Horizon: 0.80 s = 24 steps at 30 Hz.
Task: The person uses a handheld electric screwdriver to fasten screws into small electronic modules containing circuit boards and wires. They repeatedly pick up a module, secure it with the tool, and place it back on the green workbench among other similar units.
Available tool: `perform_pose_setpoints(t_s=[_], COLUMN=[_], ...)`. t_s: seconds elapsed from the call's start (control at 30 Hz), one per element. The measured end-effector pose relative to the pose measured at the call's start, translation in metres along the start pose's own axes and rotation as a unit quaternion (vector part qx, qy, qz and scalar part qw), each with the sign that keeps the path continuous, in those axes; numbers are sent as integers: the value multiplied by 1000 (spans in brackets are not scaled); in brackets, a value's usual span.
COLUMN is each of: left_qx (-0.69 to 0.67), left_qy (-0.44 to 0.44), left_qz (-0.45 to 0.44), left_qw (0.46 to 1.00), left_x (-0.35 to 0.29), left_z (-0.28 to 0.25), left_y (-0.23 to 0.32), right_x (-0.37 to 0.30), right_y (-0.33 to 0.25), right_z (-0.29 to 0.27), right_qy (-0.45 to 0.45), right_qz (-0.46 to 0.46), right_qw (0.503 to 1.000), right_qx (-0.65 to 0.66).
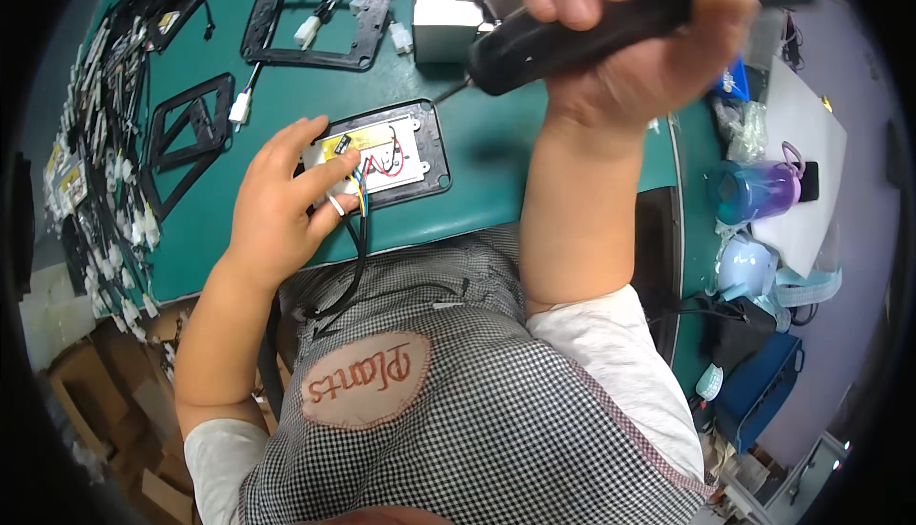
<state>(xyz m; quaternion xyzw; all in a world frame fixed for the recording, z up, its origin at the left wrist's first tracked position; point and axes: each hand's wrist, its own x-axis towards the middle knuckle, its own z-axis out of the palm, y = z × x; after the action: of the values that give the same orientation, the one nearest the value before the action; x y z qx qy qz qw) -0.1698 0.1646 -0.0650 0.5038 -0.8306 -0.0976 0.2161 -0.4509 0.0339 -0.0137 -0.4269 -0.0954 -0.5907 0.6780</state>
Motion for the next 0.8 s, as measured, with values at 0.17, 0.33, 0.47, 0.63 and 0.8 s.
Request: perform_pose_setpoints(t_s=[0.17,0.33,0.47,0.63,0.8], left_qx=[-15,-21,-21,-20,-25], left_qy=[7,4,4,4,10], left_qz=[7,6,7,9,16], left_qw=[1000,1000,1000,1000,1000], left_x=[7,6,7,7,7], left_z=[7,9,8,8,9], left_y=[6,3,3,3,0], right_x=[3,7,8,16,22], right_y=[-45,-35,-23,6,10], right_z=[15,10,4,42,67], right_qy=[18,31,69,180,215], right_qz=[-112,-153,-171,-187,-109], right_qw=[954,919,915,888,897], right_qx=[-276,-361,-358,-379,-371])
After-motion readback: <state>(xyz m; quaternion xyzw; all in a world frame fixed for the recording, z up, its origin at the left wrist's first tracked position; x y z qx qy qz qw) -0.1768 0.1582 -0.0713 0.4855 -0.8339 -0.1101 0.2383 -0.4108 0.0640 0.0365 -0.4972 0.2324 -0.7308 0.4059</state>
